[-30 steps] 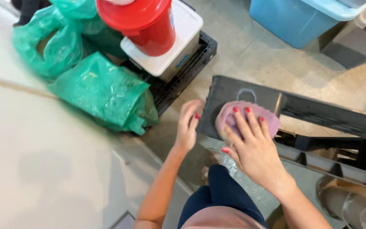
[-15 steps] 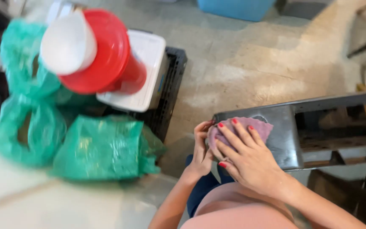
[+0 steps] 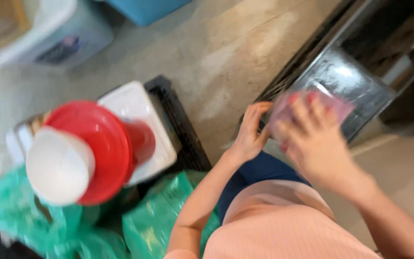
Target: Cleaning a large black plastic pallet using a cloth
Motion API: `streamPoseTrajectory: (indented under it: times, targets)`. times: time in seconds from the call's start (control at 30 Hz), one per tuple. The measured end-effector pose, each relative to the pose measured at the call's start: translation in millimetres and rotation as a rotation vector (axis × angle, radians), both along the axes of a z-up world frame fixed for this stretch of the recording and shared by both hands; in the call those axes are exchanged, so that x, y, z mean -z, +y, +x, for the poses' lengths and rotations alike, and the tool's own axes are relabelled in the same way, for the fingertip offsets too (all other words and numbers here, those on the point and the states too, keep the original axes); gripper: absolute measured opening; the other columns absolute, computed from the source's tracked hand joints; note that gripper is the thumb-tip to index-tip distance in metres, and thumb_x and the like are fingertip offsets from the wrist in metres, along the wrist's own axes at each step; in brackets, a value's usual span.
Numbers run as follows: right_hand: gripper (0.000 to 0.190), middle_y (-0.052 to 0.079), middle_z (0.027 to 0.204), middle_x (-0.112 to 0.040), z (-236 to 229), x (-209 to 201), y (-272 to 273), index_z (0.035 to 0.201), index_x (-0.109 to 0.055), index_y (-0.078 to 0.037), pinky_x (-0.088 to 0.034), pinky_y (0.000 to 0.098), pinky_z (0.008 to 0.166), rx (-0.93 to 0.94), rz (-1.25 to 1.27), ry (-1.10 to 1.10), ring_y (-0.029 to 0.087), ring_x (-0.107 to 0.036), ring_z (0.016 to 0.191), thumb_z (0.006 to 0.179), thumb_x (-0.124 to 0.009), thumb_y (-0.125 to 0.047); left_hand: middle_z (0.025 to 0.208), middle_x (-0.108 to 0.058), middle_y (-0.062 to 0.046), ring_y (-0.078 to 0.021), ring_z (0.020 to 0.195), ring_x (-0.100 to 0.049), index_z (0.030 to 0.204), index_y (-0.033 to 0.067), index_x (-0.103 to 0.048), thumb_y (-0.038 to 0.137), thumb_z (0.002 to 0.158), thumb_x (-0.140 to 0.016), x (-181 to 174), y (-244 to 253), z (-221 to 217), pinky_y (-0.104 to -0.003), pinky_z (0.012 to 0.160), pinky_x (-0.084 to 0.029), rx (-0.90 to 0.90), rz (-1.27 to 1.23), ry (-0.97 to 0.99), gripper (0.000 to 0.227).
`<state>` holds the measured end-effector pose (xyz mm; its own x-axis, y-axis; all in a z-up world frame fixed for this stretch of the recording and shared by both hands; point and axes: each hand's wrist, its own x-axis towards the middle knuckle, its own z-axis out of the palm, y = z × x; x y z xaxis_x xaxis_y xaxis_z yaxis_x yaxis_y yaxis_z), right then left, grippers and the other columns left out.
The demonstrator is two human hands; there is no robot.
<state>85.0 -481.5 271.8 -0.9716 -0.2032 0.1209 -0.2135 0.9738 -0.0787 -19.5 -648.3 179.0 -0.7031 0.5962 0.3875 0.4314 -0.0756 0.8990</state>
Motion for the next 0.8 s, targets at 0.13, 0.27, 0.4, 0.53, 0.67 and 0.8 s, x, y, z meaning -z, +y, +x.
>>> streamPoseTrajectory:
  times: [0.13, 0.27, 0.4, 0.53, 0.67, 0.8]
  targets:
    - [0.06, 0.012, 0.171, -0.034, -4, -4, -13, 0.144, -0.053, -0.023, -0.04, 0.0572, 0.111, 0.258, 0.131, -0.034, 0.043, -0.032, 0.155, 0.089, -0.058, -0.044, 0.112, -0.058, -0.018, -0.0354, 0.107, -0.056, 0.11, -0.0012, -0.057, 0.017, 0.103, -0.051, -8, 2, -17, -0.046, 0.098, -0.046, 0.056, 0.076, 0.01, 0.021]
    - [0.061, 0.024, 0.165, -0.041, -34, -5, 19, 0.144, -0.057, -0.004, -0.043, 0.0612, 0.107, 0.468, 0.075, 0.066, 0.05, -0.039, 0.147, 0.096, -0.055, -0.042, 0.101, -0.052, -0.014, -0.0339, 0.098, -0.049, 0.094, -0.0024, -0.055, 0.021, 0.098, -0.063, -21, -2, -45, -0.047, 0.097, -0.041, 0.154, 0.057, 0.157, 0.025]
    - [0.061, 0.034, 0.154, -0.042, -64, -14, 55, 0.15, -0.043, 0.009, -0.037, 0.0618, 0.11, 0.614, -0.108, 0.045, 0.056, -0.042, 0.137, 0.098, -0.052, -0.022, 0.09, -0.055, -0.019, -0.0367, 0.083, -0.055, 0.074, -0.0008, -0.046, 0.032, 0.089, -0.075, -15, 10, -79, -0.048, 0.076, -0.049, 0.347, 0.19, 0.289, 0.046]
    - [0.081, 0.018, 0.123, -0.063, -89, -33, 61, 0.16, -0.039, 0.0, -0.047, 0.0563, 0.083, 0.769, -0.03, -0.089, 0.045, -0.063, 0.098, 0.083, -0.055, -0.018, 0.084, -0.056, -0.017, -0.033, 0.077, -0.054, 0.072, 0.0013, -0.051, 0.03, 0.093, -0.073, -37, 19, -109, -0.043, 0.074, -0.049, 0.584, 0.219, 0.249, 0.041]
    - [0.079, 0.024, 0.131, -0.058, -106, -53, 62, 0.16, -0.036, -0.002, -0.042, 0.0545, 0.093, 0.835, -0.167, -0.246, 0.045, -0.056, 0.111, 0.093, -0.049, -0.043, 0.086, -0.063, -0.008, -0.0243, 0.082, -0.06, 0.081, 0.0082, -0.062, 0.061, 0.087, -0.063, -18, 42, -156, -0.038, 0.082, -0.048, 0.734, 0.22, 0.03, 0.054]
    - [0.073, 0.016, 0.14, -0.057, -123, -58, 46, 0.157, -0.045, -0.012, -0.041, 0.0538, 0.103, 1.025, -0.204, -0.299, 0.042, -0.054, 0.121, 0.098, -0.045, -0.056, 0.1, -0.061, -0.006, -0.0182, 0.091, -0.058, 0.103, 0.0087, -0.061, 0.018, 0.103, -0.059, -2, 89, -219, -0.031, 0.085, -0.048, 0.795, -0.052, -0.259, 0.01]
